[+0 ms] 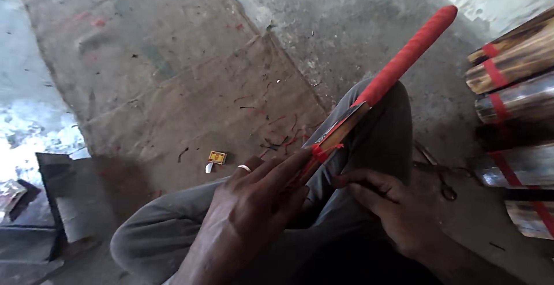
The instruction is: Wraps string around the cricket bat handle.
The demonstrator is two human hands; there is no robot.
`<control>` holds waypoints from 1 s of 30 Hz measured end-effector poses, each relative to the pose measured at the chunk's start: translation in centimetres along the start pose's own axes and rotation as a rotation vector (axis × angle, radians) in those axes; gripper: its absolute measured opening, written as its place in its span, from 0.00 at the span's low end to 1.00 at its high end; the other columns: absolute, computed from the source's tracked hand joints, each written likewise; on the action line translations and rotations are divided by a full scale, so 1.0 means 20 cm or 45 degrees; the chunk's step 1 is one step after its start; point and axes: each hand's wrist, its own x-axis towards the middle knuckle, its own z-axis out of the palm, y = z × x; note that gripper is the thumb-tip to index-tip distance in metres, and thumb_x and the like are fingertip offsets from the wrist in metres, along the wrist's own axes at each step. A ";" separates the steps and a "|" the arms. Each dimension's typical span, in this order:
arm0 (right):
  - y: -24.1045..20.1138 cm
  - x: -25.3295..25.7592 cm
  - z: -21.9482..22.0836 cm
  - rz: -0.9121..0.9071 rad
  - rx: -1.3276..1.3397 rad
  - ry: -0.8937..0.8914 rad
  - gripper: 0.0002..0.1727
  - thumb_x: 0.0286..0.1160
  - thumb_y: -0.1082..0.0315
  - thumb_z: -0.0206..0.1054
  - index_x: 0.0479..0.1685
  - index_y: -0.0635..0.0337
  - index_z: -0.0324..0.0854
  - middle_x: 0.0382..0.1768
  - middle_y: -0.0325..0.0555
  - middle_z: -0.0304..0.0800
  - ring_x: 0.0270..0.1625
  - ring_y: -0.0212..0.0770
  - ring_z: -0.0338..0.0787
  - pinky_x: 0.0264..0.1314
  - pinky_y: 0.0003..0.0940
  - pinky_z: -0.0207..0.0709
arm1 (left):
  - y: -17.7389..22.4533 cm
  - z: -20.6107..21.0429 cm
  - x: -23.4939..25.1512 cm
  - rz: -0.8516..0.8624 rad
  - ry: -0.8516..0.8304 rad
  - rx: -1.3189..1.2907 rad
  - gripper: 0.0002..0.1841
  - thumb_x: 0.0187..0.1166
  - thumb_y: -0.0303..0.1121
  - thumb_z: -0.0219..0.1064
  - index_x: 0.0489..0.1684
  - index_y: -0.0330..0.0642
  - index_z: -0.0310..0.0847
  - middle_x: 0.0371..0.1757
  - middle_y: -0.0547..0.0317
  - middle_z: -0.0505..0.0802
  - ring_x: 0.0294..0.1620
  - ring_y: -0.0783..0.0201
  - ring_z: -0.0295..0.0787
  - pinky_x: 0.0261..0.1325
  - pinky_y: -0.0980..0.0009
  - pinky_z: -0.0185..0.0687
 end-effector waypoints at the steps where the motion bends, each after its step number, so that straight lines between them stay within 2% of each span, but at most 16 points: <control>1: 0.02 0.01 0.00 0.007 0.025 -0.012 0.11 0.88 0.61 0.62 0.56 0.49 0.90 0.34 0.41 0.84 0.25 0.31 0.75 0.27 0.24 0.71 | 0.00 0.00 0.00 -0.006 0.008 0.022 0.29 0.78 0.56 0.66 0.83 0.76 0.72 0.59 0.79 0.92 0.52 0.72 0.88 0.48 0.61 0.86; 5: 0.10 0.04 0.00 -0.058 0.140 -0.060 0.11 0.88 0.63 0.60 0.54 0.51 0.88 0.29 0.41 0.81 0.21 0.29 0.72 0.22 0.23 0.68 | 0.00 -0.02 0.00 -0.045 0.042 0.143 0.28 0.79 0.57 0.64 0.81 0.69 0.76 0.46 0.74 0.94 0.38 0.69 0.88 0.34 0.60 0.82; 8: 0.10 0.06 0.03 -0.113 0.231 -0.093 0.11 0.88 0.64 0.59 0.55 0.52 0.88 0.26 0.41 0.77 0.20 0.29 0.70 0.21 0.23 0.67 | 0.00 -0.05 0.02 -0.069 0.059 0.159 0.23 0.80 0.56 0.63 0.71 0.64 0.84 0.42 0.75 0.93 0.35 0.73 0.87 0.34 0.63 0.83; 10: 0.06 0.09 0.05 -0.146 0.244 -0.132 0.11 0.89 0.64 0.59 0.55 0.53 0.87 0.25 0.42 0.76 0.19 0.30 0.69 0.21 0.24 0.67 | 0.00 -0.09 0.03 -0.129 0.016 0.053 0.20 0.81 0.56 0.62 0.68 0.66 0.85 0.40 0.80 0.92 0.34 0.79 0.87 0.35 0.67 0.84; 12: 0.02 0.12 0.05 -0.150 0.196 -0.142 0.12 0.88 0.65 0.58 0.54 0.52 0.87 0.25 0.42 0.76 0.19 0.31 0.69 0.21 0.25 0.67 | -0.02 -0.10 0.05 -0.209 -0.068 -0.139 0.18 0.82 0.56 0.62 0.65 0.67 0.86 0.37 0.84 0.92 0.31 0.82 0.87 0.30 0.73 0.87; 14: 0.02 0.15 0.04 -0.114 0.149 -0.120 0.13 0.88 0.65 0.57 0.55 0.52 0.88 0.26 0.43 0.79 0.19 0.32 0.70 0.20 0.25 0.66 | -0.05 -0.04 0.07 -0.301 -0.156 -0.362 0.16 0.85 0.52 0.63 0.65 0.65 0.86 0.38 0.81 0.94 0.31 0.79 0.89 0.30 0.74 0.89; 16: 0.03 0.18 0.04 -0.078 0.161 -0.092 0.13 0.89 0.64 0.56 0.55 0.52 0.87 0.26 0.43 0.78 0.19 0.33 0.70 0.20 0.26 0.66 | -0.07 0.01 0.09 -0.373 -0.142 -0.379 0.17 0.86 0.51 0.62 0.69 0.66 0.84 0.45 0.79 0.95 0.39 0.77 0.92 0.38 0.71 0.93; 17: 0.03 0.19 0.05 -0.064 0.174 -0.079 0.13 0.89 0.63 0.56 0.55 0.52 0.87 0.25 0.43 0.77 0.18 0.33 0.69 0.19 0.26 0.65 | -0.06 0.02 0.08 -0.371 -0.060 -0.251 0.19 0.85 0.51 0.63 0.72 0.67 0.81 0.52 0.79 0.94 0.47 0.77 0.92 0.46 0.69 0.94; 18: 0.01 0.19 0.06 -0.045 0.181 -0.069 0.13 0.89 0.63 0.56 0.55 0.53 0.87 0.26 0.44 0.78 0.18 0.33 0.69 0.18 0.26 0.65 | -0.02 0.04 0.07 -0.346 0.053 -0.053 0.22 0.84 0.52 0.64 0.76 0.65 0.78 0.61 0.76 0.92 0.57 0.72 0.90 0.56 0.62 0.91; 20: -0.02 0.19 0.06 -0.012 0.182 -0.070 0.13 0.90 0.63 0.57 0.55 0.53 0.87 0.27 0.44 0.80 0.18 0.33 0.70 0.18 0.25 0.66 | 0.13 0.11 -0.01 -0.281 0.289 0.300 0.26 0.80 0.51 0.67 0.76 0.56 0.80 0.69 0.56 0.87 0.69 0.51 0.82 0.66 0.44 0.77; 21: -0.03 0.19 0.07 -0.010 0.172 -0.072 0.12 0.90 0.63 0.57 0.55 0.53 0.87 0.28 0.44 0.81 0.18 0.32 0.71 0.18 0.24 0.68 | 0.21 0.18 -0.06 -0.255 0.348 0.434 0.29 0.77 0.53 0.70 0.76 0.54 0.80 0.71 0.51 0.86 0.73 0.45 0.79 0.70 0.39 0.71; 22: -0.03 0.19 0.07 -0.015 0.183 -0.067 0.13 0.90 0.64 0.57 0.55 0.53 0.87 0.27 0.44 0.80 0.18 0.32 0.71 0.19 0.24 0.67 | 0.27 0.27 -0.12 -0.252 0.355 0.588 0.33 0.75 0.58 0.70 0.79 0.56 0.79 0.75 0.54 0.85 0.76 0.45 0.78 0.73 0.36 0.67; 24: -0.04 0.18 0.08 -0.012 0.225 -0.050 0.13 0.90 0.64 0.56 0.55 0.55 0.87 0.24 0.43 0.76 0.17 0.32 0.67 0.17 0.24 0.63 | 0.31 0.46 -0.19 -0.297 0.294 0.835 0.38 0.77 0.60 0.65 0.90 0.60 0.65 0.89 0.64 0.71 0.87 0.53 0.65 0.80 0.40 0.57; 25: -0.04 0.17 0.08 -0.001 0.227 -0.045 0.13 0.89 0.63 0.56 0.55 0.55 0.87 0.22 0.42 0.72 0.16 0.31 0.64 0.16 0.24 0.61 | 0.29 0.52 -0.20 -0.300 0.298 0.914 0.40 0.78 0.59 0.64 0.93 0.61 0.60 0.93 0.67 0.65 0.89 0.56 0.62 0.81 0.43 0.56; 28: 0.01 0.10 0.04 0.021 0.166 -0.020 0.13 0.88 0.62 0.58 0.55 0.52 0.88 0.26 0.43 0.78 0.19 0.32 0.68 0.19 0.25 0.64 | 0.24 0.52 -0.19 -0.257 0.314 0.915 0.39 0.79 0.56 0.65 0.92 0.60 0.60 0.93 0.68 0.65 0.86 0.59 0.67 0.70 0.55 0.71; 30: 0.10 0.04 0.00 0.056 0.166 0.001 0.12 0.87 0.62 0.59 0.55 0.51 0.88 0.27 0.41 0.78 0.20 0.31 0.69 0.21 0.24 0.65 | 0.23 0.50 -0.18 -0.247 0.295 0.892 0.40 0.77 0.56 0.66 0.93 0.59 0.59 0.93 0.68 0.64 0.87 0.59 0.66 0.69 0.56 0.73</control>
